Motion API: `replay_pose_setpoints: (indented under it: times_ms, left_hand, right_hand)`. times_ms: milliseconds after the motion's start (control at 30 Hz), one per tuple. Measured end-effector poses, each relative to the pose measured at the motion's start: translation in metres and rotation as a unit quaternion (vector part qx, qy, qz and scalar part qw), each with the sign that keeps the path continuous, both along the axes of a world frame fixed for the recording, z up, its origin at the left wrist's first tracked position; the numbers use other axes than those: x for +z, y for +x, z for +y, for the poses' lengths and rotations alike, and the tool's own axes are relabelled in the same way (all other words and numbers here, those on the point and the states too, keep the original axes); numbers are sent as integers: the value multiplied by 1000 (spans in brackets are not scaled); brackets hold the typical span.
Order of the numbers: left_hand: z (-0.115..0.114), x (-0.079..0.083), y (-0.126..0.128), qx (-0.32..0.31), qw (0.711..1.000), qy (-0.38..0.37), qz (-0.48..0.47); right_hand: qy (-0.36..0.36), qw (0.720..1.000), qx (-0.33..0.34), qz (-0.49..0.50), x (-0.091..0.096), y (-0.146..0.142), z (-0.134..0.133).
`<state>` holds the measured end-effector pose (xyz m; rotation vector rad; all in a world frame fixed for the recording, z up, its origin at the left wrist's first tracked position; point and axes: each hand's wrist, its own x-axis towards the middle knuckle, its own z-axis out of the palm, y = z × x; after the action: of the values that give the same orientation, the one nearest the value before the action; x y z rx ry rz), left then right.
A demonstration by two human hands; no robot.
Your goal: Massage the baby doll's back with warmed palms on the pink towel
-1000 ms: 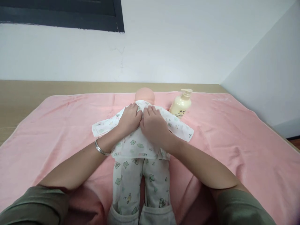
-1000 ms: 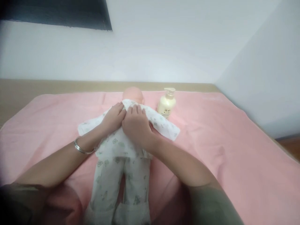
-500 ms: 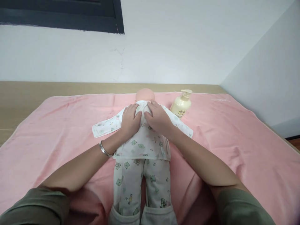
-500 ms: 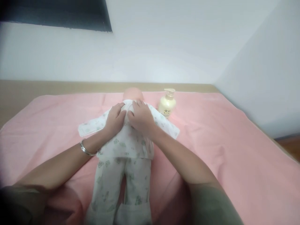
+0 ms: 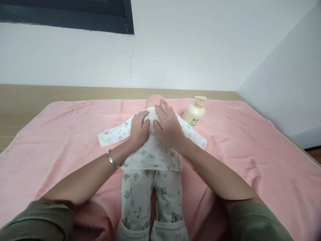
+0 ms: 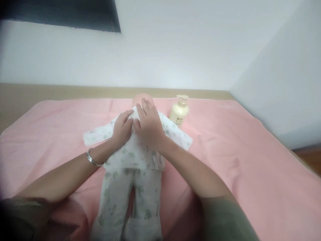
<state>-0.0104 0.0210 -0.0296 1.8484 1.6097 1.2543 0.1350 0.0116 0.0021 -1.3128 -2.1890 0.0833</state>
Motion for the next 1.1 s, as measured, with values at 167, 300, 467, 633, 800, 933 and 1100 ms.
replay_pose_setpoints:
  times_ms: [167, 300, 467, 633, 800, 933, 1100]
  left_hand:
    - [1, 1, 0, 1, 1000, 5, 16]
    - [0, 1, 0, -2, 1000, 8, 29]
    - [1, -1, -1, -5, 999, 22, 47]
    - [3, -3, -2, -22, 997, 34, 70]
    - [4, -2, -2, -19, 998, 20, 51]
    - [7, -1, -2, -7, 1000, -9, 5]
    - [9, 0, -2, -2, 998, -35, -54]
  right_hand:
    - [-35, 999, 14, -32, -5, -2, 0]
    - [0, 1000, 4, -2, 1, 1, 0]
    - [-20, 999, 9, -23, -4, 0, 4]
    - [-23, 1000, 6, -1, 4, 3, 4]
    - [18, 1000, -17, 6, 4, 2, 5]
    - [-35, 996, 4, -76, -11, -1, 11]
    - [-22, 990, 17, -138, -8, -1, -3]
